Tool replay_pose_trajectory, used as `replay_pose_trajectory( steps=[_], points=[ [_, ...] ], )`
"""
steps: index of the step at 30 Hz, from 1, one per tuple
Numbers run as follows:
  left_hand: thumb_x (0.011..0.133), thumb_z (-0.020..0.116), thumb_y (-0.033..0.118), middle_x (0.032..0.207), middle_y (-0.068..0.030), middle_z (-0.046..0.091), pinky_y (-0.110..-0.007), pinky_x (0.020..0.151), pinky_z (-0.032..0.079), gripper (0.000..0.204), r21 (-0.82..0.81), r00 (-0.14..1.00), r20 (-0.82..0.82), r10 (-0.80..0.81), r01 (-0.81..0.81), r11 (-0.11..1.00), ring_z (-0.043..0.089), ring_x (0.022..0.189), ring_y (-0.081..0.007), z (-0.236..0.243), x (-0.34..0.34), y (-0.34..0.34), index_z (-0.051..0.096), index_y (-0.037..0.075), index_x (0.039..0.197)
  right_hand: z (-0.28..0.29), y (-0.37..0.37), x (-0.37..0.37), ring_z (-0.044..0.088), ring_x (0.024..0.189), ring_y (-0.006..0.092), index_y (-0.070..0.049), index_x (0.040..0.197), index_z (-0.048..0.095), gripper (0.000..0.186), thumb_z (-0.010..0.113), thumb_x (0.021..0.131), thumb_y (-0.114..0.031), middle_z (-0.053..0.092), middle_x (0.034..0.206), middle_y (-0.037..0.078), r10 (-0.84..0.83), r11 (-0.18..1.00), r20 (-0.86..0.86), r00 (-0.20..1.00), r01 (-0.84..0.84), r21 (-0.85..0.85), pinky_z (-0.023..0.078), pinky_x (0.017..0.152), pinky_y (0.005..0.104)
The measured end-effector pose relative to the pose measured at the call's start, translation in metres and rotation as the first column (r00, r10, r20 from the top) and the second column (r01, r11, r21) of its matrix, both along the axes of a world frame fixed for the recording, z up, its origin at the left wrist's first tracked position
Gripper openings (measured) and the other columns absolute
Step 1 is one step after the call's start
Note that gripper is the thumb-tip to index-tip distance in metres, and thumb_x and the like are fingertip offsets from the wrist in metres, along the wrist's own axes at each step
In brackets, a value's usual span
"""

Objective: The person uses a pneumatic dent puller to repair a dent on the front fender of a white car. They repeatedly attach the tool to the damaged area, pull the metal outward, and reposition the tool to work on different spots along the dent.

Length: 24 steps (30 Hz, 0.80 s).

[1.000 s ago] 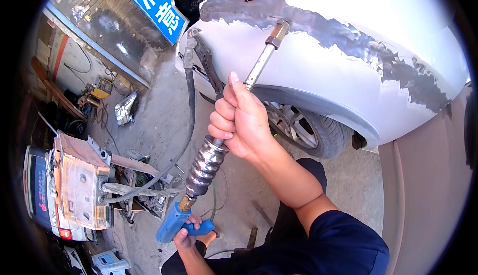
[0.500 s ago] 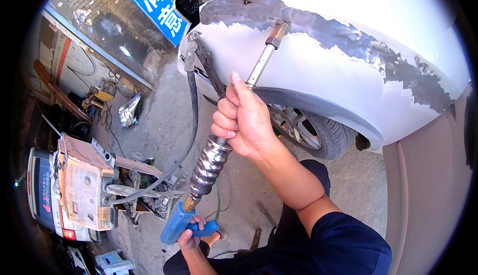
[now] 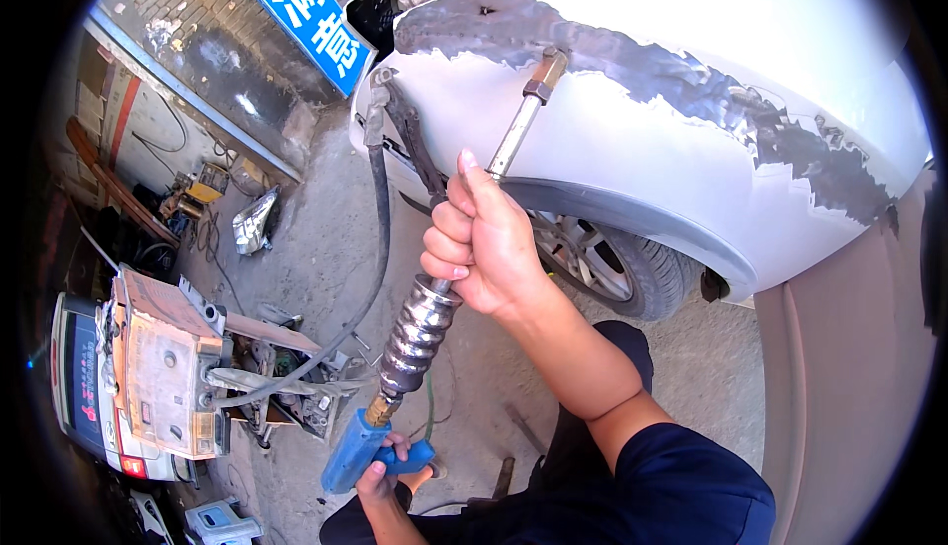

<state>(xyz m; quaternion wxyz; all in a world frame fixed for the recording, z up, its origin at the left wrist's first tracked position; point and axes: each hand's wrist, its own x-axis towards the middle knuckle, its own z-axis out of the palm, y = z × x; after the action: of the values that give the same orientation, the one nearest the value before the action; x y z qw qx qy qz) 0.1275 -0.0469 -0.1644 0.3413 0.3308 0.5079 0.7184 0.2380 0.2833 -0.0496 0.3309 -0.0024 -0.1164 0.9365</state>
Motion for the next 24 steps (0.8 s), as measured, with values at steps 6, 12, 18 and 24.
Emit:
replay_pose_trajectory(
  steps=[6, 12, 18, 24],
  points=[
    [0.078, 0.066, 0.031, 0.095, -0.0162, 0.059, -0.043, 0.071, 0.045, 0.042, -0.006, 1.0, -0.012, 0.005, -0.005, 1.0, 0.056, 0.068, -0.0217, 0.0, 0.002, -0.001, 0.056, -0.001, 0.103, -0.001, 0.0, 0.001, 0.018, 0.041, 0.0078, -0.016, 0.068, 0.032, 0.045, 0.048, 0.097, -0.045, 0.021, 0.052, -0.005, 0.014, 1.0, -0.018, 1.0, -0.014, -0.006, 0.021, 0.038, 0.0259],
    [0.078, 0.066, 0.032, 0.094, -0.016, 0.059, -0.042, 0.071, 0.045, 0.042, -0.01, 1.0, -0.028, 0.013, -0.014, 1.0, 0.056, 0.068, -0.0219, 0.001, 0.005, 0.001, 0.056, -0.001, 0.103, 0.0, 0.001, 0.003, 0.017, 0.041, 0.0077, -0.016, 0.067, 0.031, 0.045, 0.048, 0.098, -0.046, 0.02, 0.052, -0.005, 0.02, 1.0, -0.024, 1.0, -0.02, 0.006, 0.02, 0.038, 0.0256],
    [0.076, 0.067, 0.034, 0.091, -0.0183, 0.06, -0.041, 0.073, 0.045, 0.052, -0.001, 1.0, -0.022, -0.008, 0.008, 1.0, 0.057, 0.07, -0.0232, 0.001, 0.005, -0.003, 0.057, -0.005, 0.108, -0.001, 0.001, 0.003, 0.023, 0.045, 0.01, -0.015, 0.069, 0.036, 0.042, 0.04, 0.1, -0.043, 0.023, 0.053, -0.005, 0.018, 0.999, -0.066, 0.998, -0.015, 0.044, 0.027, 0.043, 0.0266],
    [0.077, 0.065, 0.037, 0.096, -0.0154, 0.06, -0.04, 0.069, 0.045, 0.058, -0.017, 0.998, -0.049, 0.045, -0.046, 0.999, 0.056, 0.066, -0.0201, 0.014, 0.011, 0.001, 0.053, -0.007, 0.112, -0.027, -0.022, -0.013, 0.061, 0.073, 0.0228, -0.01, 0.086, 0.054, 0.026, 0.052, 0.094, -0.035, 0.058, 0.069, 0.009, 0.086, 0.952, -0.13, 0.988, -0.043, 0.303, 0.05, 0.075, 0.042]
  ],
)
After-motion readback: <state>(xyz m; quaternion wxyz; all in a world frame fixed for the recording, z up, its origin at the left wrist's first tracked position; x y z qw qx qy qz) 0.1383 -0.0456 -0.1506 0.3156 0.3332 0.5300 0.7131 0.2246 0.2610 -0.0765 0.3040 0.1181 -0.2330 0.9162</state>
